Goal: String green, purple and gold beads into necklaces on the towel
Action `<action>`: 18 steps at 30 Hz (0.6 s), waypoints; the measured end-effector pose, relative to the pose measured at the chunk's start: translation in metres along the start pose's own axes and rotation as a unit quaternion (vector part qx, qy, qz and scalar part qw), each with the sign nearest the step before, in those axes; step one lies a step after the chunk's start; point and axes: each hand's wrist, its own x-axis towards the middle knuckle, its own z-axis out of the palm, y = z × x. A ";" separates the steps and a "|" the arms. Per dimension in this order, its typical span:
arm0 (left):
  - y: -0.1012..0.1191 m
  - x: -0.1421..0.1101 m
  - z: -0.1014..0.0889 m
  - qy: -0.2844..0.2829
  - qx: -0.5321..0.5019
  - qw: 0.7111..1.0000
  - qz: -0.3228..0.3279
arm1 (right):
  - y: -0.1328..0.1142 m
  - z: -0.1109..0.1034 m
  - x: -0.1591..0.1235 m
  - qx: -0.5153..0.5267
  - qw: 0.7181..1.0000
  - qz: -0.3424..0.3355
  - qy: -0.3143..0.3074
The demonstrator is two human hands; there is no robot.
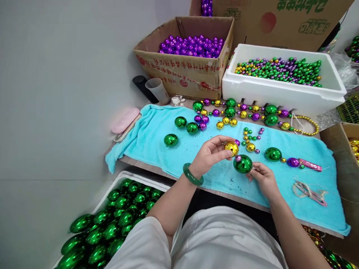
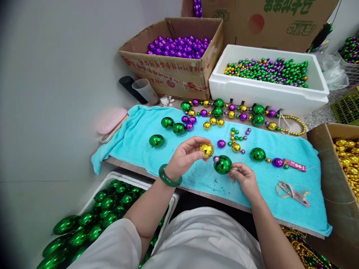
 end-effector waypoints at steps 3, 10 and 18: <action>-0.004 0.000 0.003 0.016 -0.040 0.999 0.004 | 0.003 0.008 -0.002 0.027 1.000 0.011 -0.011; 0.006 0.000 0.000 0.041 0.022 0.999 0.012 | -0.007 0.010 -0.001 0.008 1.000 -0.010 0.010; 0.006 0.001 0.002 0.058 -0.065 0.996 -0.021 | -0.006 0.017 -0.002 0.025 1.000 -0.016 0.001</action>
